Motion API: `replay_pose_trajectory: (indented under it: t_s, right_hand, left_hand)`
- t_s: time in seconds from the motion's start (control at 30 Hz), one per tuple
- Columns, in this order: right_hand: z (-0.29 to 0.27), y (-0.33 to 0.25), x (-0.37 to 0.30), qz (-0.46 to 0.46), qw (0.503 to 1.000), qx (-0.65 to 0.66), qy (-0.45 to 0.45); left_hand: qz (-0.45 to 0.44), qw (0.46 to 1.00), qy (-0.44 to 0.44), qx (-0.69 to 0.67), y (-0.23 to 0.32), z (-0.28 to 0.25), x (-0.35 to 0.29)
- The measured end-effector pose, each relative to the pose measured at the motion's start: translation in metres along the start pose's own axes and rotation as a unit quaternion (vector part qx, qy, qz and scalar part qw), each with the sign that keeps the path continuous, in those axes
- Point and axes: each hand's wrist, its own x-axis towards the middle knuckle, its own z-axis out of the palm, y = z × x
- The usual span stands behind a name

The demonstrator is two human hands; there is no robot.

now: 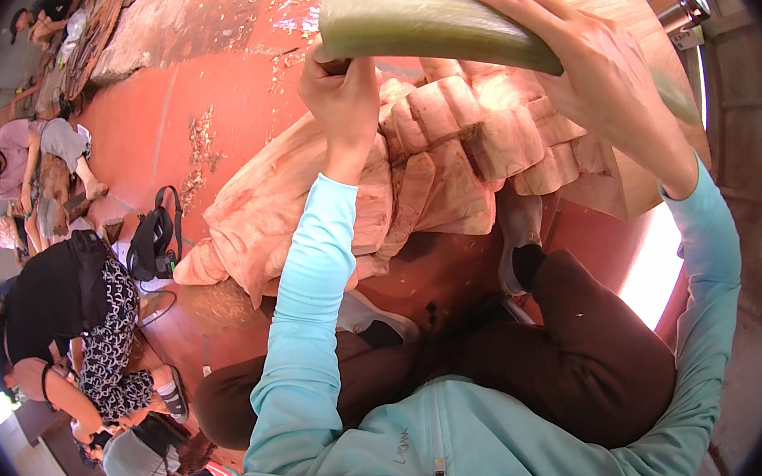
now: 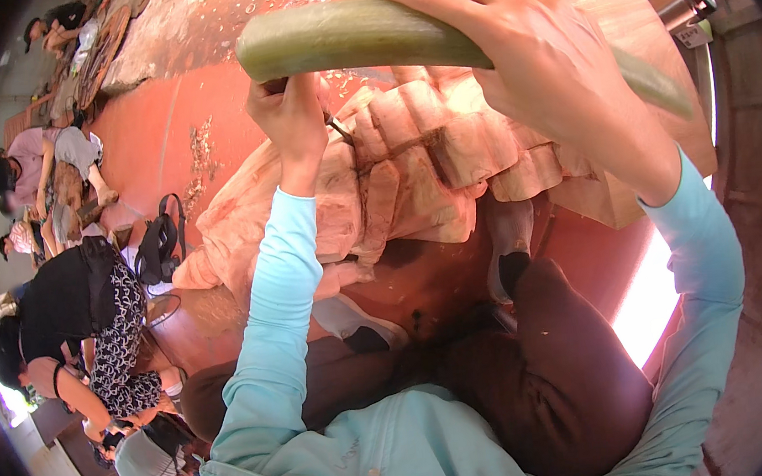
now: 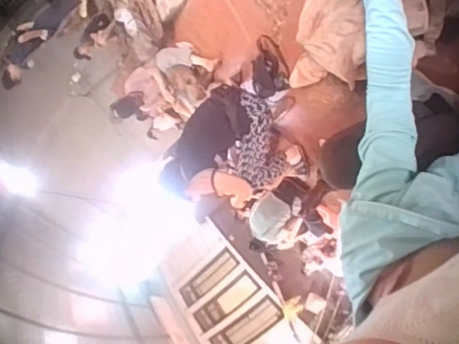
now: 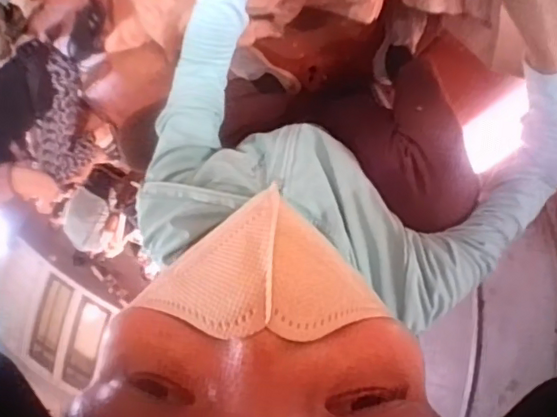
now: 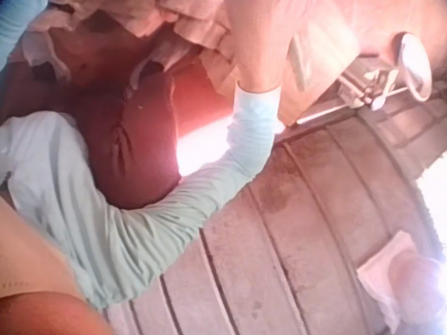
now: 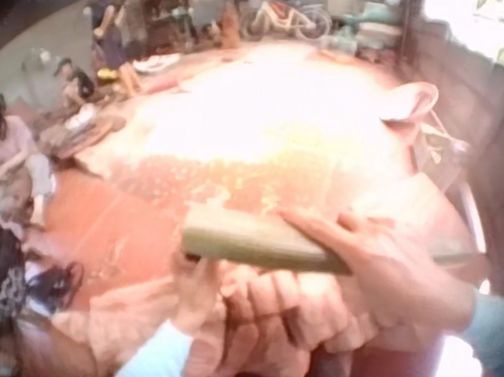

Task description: The person carves a large wooden sculpture using a chisel and a wooden mallet. They repeatedly position the chisel on the wood and strike it with the mallet to shape the piece.

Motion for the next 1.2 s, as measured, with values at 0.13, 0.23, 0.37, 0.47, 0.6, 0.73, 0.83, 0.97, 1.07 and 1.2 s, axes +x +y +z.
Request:
replay_pose_trajectory:
  t_s: [0.13, 0.23, 0.37, 0.47, 0.6, 0.73, 0.83, 0.97, 1.07, 1.2]
  right_hand:
    - [0.011, -0.014, 0.0, 0.038, 0.989, 0.137, 0.048]
    - [-0.006, -0.025, 0.004, 0.042, 0.996, 0.027, 0.073]
    - [-0.008, 0.001, -0.011, 0.153, 0.984, 0.048, 0.074]
    - [-0.004, -0.011, -0.005, 0.238, 0.957, 0.131, 0.102]
    - [-0.013, 0.006, 0.004, 0.198, 0.967, 0.122, 0.109]
    - [0.001, -0.002, 0.023, 0.145, 0.984, -0.068, -0.078]
    - [0.003, -0.024, 0.034, 0.058, 0.997, -0.022, -0.056]
    - [0.003, 0.001, 0.029, 0.13, 0.983, 0.103, 0.075]
    - [0.0, -0.026, 0.025, -0.015, 0.993, -0.095, -0.062]
    - [-0.003, -0.029, 0.024, -0.02, 1.0, -0.014, -0.014]
  left_hand:
    - [-0.037, 0.997, 0.05, -0.041, 0.009, -0.013, -0.002]
    - [0.15, 0.98, 0.052, 0.123, 0.017, -0.009, -0.014]
    - [0.063, 0.996, 0.028, 0.051, 0.014, -0.001, -0.002]
    - [0.052, 0.995, 0.061, 0.066, 0.015, -0.014, -0.003]
    - [0.016, 0.999, 0.032, 0.036, 0.021, -0.011, 0.002]
    - [0.076, 0.994, 0.034, 0.066, 0.01, -0.012, 0.005]
    - [0.047, 0.995, 0.036, 0.075, 0.007, -0.018, 0.0]
    - [0.005, 0.999, 0.005, 0.046, 0.014, -0.011, 0.005]
    - [-0.003, 0.999, 0.012, 0.043, 0.006, -0.012, 0.001]
    - [0.007, 0.999, 0.001, 0.045, 0.013, -0.014, 0.003]
